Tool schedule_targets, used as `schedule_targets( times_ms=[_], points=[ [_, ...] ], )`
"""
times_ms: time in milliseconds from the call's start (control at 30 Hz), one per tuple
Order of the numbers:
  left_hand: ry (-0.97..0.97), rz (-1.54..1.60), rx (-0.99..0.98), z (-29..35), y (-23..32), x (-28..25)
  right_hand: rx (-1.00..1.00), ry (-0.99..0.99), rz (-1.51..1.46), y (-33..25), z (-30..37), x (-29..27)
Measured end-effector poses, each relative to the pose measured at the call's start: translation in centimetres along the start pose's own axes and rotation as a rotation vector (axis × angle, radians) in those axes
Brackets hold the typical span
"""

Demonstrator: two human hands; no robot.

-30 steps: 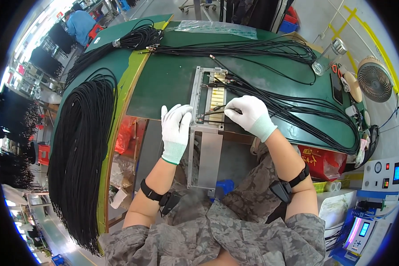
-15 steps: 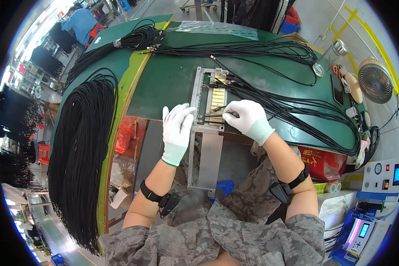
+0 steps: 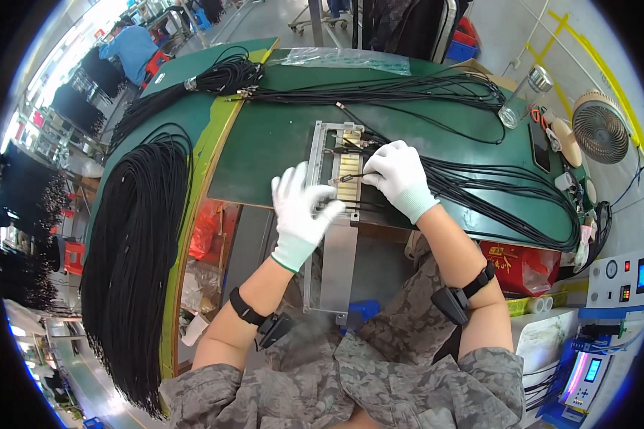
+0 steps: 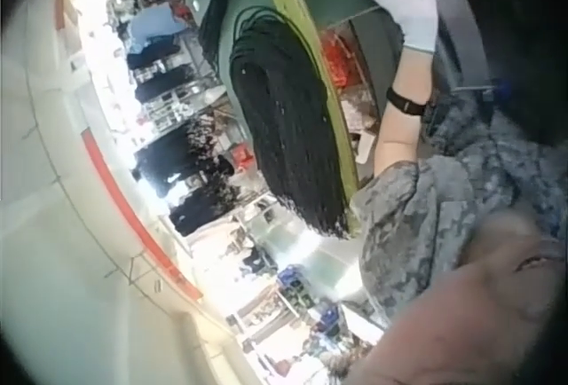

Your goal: The recorder is placing individual wires from a bundle into a metal assembly fixture at a factory workstation.

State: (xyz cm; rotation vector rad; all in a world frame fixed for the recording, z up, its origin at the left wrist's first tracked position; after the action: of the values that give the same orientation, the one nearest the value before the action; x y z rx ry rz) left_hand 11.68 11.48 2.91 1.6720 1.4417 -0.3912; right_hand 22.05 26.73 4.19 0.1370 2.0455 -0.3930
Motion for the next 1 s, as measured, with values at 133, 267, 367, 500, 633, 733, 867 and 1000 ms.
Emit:
schedule_targets(
  times_ms=[133, 267, 367, 500, 633, 733, 867, 1000],
  points=[
    [0.178, 0.175, -0.197, -0.2, -1.8, -0.7, -0.076, 0.081, -0.145, -1.4, 0.3, -1.5],
    [0.12, 0.262, -0.131, -1.2, -0.4, -0.7, -0.123, 0.07, -0.255, -3.9, 0.4, -0.9],
    [0.101, 0.283, -0.048, -1.6, 0.0, -1.4, -0.128, 0.009, -0.338, -4.6, 0.5, -0.3],
    [0.173, 0.101, -0.036, -2.3, -1.4, -3.8, -0.025, -0.019, -0.358, -2.0, 0.6, -1.3],
    [0.188, -0.159, 0.043, -2.2, -0.8, -3.7, -0.029, 0.008, -0.282, -2.5, 1.0, -1.5],
    [0.119, 0.088, -0.197, -1.2, -3.4, -2.0, 0.007, -0.025, -0.183, -2.3, 1.1, -0.9],
    [0.122, 0.125, -0.206, 0.1, -3.6, -1.1, 0.057, -0.116, -0.149, -1.3, 1.3, -0.5],
    [0.138, 0.106, -0.191, 0.7, -3.7, -1.0, 0.036, -0.155, -0.113, -1.5, 1.3, -0.5]
  ],
)
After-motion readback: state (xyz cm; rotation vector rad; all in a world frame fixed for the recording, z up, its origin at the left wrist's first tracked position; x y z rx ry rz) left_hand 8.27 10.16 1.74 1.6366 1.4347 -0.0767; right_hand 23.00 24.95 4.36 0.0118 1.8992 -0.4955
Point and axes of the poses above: each hand's wrist, its own z-axis away from the middle knuckle, its own x-axis out of the palm, y = z × x, the point moved 7 cm from there along -z, towards the middle knuckle
